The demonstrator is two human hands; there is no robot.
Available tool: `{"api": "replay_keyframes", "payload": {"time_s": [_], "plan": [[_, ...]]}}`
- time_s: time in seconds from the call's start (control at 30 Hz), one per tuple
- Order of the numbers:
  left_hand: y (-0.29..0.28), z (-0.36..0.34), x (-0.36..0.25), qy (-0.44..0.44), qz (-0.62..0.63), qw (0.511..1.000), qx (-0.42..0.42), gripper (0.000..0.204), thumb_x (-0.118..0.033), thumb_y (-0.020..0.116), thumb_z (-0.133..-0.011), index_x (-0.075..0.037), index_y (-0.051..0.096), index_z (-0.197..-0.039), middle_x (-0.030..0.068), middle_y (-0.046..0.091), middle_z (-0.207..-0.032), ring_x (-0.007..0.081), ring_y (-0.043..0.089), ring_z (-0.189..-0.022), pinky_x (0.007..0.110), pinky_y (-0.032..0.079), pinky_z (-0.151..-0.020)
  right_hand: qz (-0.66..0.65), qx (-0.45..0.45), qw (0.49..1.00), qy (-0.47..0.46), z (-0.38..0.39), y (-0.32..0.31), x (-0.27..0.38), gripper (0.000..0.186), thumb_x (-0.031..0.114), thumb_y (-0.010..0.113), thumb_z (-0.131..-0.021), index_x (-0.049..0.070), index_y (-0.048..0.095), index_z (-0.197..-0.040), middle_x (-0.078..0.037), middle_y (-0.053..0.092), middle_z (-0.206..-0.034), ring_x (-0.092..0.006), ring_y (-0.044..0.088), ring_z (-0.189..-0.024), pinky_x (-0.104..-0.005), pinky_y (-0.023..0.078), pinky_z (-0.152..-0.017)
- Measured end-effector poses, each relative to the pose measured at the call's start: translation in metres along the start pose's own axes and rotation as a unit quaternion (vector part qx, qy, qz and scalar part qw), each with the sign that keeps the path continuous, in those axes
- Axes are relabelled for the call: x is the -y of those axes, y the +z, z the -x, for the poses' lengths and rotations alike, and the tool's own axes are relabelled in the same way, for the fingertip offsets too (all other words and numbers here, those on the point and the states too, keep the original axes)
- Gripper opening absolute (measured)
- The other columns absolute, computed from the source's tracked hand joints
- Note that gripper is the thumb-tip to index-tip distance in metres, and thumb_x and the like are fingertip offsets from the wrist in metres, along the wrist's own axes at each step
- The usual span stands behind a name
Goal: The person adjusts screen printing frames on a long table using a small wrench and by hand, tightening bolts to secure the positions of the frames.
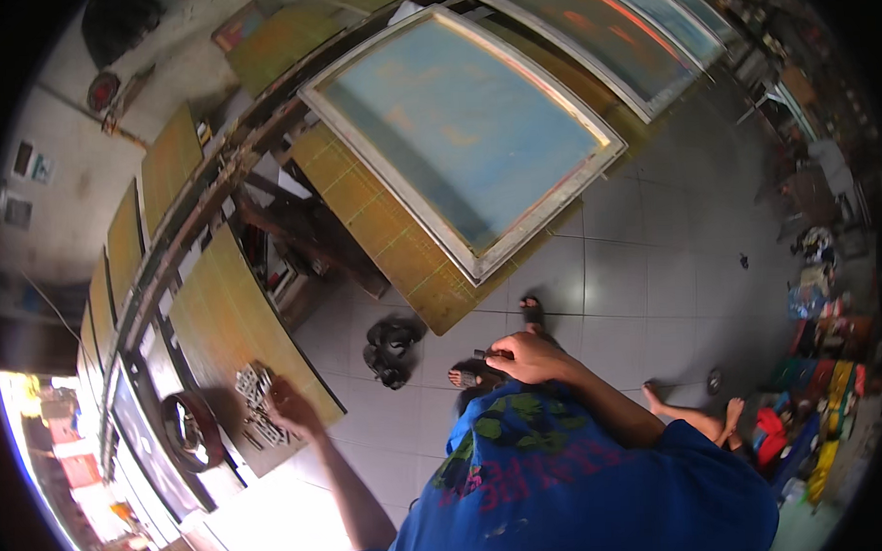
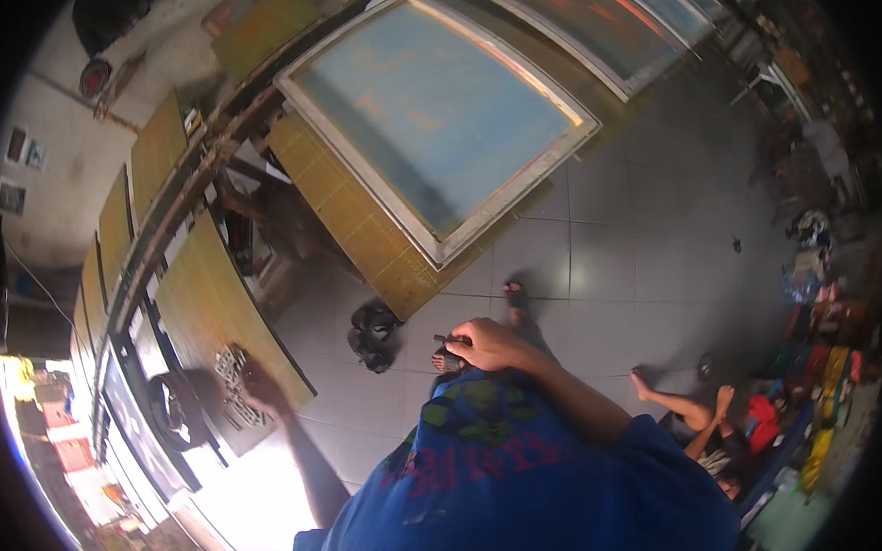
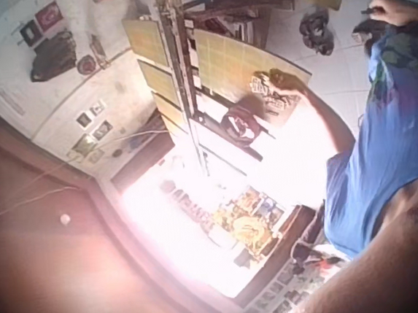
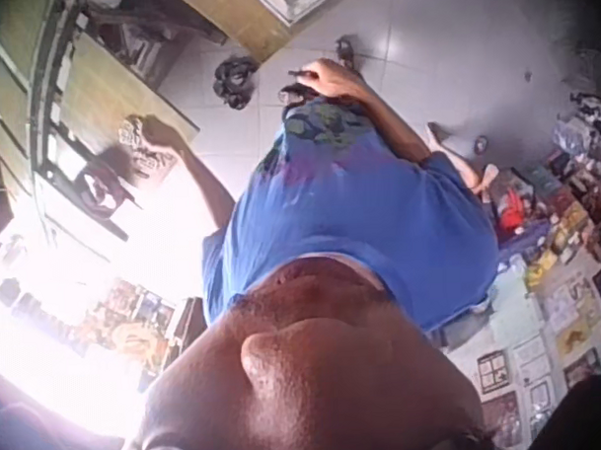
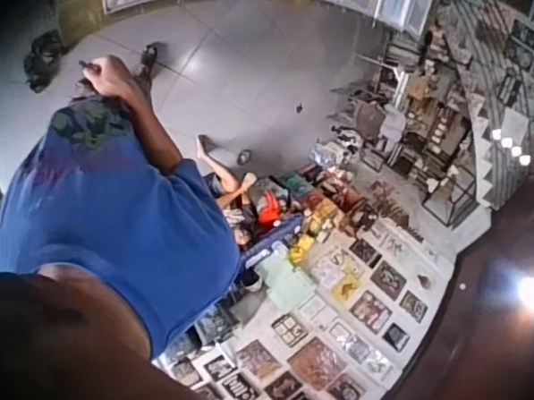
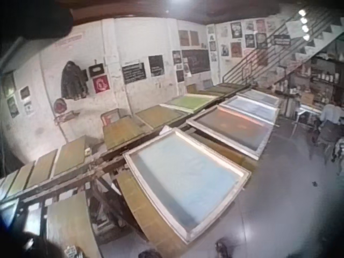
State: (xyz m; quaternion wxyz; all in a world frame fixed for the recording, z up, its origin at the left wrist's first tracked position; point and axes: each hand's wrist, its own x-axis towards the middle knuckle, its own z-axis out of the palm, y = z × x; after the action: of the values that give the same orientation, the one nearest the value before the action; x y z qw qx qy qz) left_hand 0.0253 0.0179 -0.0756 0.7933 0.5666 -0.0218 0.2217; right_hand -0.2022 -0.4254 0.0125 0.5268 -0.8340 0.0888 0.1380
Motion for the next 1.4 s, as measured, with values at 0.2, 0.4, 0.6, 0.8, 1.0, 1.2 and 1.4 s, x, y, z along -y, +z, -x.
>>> {"api": "replay_keyframes", "payload": {"time_s": [0.2,0.4,0.6,0.8,1.0,1.2,1.4], "plan": [[0.276,0.184,-0.061,-0.193,-0.246,0.846,0.433,0.023,-0.007,0.066,-0.092,0.000,0.069,-0.114,0.0103,0.074,-0.103,0.0151,0.067,-0.096,0.030,0.052,-0.086,-0.252,-0.094,0.962,0.051,0.032,-0.056,0.012,0.028,0.023,0.059,-0.100,-0.004,0.064,-0.097,-0.008,0.068,-0.078,-0.0138,0.063,-0.065,-0.0271,0.051,-0.061],[0.416,0.327,-0.047,-0.369,-0.020,0.760,0.535,0.054,-0.031,0.054,-0.104,0.004,0.043,-0.144,0.0182,0.063,-0.123,0.0216,0.062,-0.109,0.035,0.050,-0.094,-0.122,-0.276,0.952,0.045,0.089,-0.148,-0.050,0.025,0.018,0.069,-0.092,-0.007,0.068,-0.094,-0.010,0.067,-0.085,-0.0171,0.065,-0.081,-0.0311,0.052,-0.071],[0.515,0.423,-0.021,-0.407,-0.066,0.695,0.589,0.047,-0.043,0.041,-0.108,0.001,0.056,-0.110,0.0046,0.057,-0.088,0.0117,0.056,-0.076,0.027,0.048,-0.069,-0.035,-0.332,0.938,0.096,0.142,-0.239,-0.140,0.038,0.034,0.077,-0.084,-0.003,0.072,-0.092,-0.014,0.063,-0.089,-0.0295,0.065,-0.080,-0.0392,0.051,-0.071],[0.569,0.441,-0.002,-0.425,-0.106,0.709,0.552,0.057,-0.048,0.037,-0.108,0.003,0.062,-0.109,-0.0011,0.047,-0.067,0.0078,0.044,-0.057,0.024,0.041,-0.056,0.007,-0.291,0.952,0.100,0.127,-0.334,-0.174,0.042,0.043,0.069,-0.090,0.002,0.070,-0.096,-0.015,0.062,-0.083,-0.0339,0.063,-0.077,-0.0423,0.050,-0.072],[0.613,0.430,0.032,-0.408,-0.155,0.759,0.482,0.056,-0.043,0.036,-0.109,0.004,0.067,-0.112,-0.0031,0.041,-0.062,0.0071,0.040,-0.056,0.024,0.037,-0.055,0.188,-0.336,0.920,-0.071,0.020,-0.431,-0.195,0.026,0.019,0.054,-0.099,0.005,0.064,-0.119,-0.013,0.068,-0.112,-0.0331,0.063,-0.105,-0.0411,0.052,-0.086],[0.689,0.402,0.013,-0.346,-0.168,0.779,0.495,0.048,-0.035,0.040,-0.109,0.005,0.066,-0.109,-0.0032,0.041,-0.062,0.0066,0.039,-0.059,0.025,0.037,-0.056,0.488,-0.237,0.817,-0.194,-0.112,-0.484,-0.221,0.034,0.010,0.057,-0.090,-0.001,0.062,-0.122,-0.014,0.057,-0.135,-0.0299,0.051,-0.128,-0.0449,0.042,-0.106],[0.760,0.376,0.027,-0.350,-0.116,0.807,0.462,0.047,-0.031,0.036,-0.110,0.008,0.062,-0.114,-0.0040,0.039,-0.066,0.0063,0.037,-0.061,0.025,0.036,-0.056,0.533,-0.183,0.805,-0.185,-0.173,-0.513,-0.223,0.026,0.012,0.064,-0.084,0.001,0.065,-0.107,-0.017,0.067,-0.108,-0.0311,0.060,-0.113,-0.0471,0.043,-0.100]]}}
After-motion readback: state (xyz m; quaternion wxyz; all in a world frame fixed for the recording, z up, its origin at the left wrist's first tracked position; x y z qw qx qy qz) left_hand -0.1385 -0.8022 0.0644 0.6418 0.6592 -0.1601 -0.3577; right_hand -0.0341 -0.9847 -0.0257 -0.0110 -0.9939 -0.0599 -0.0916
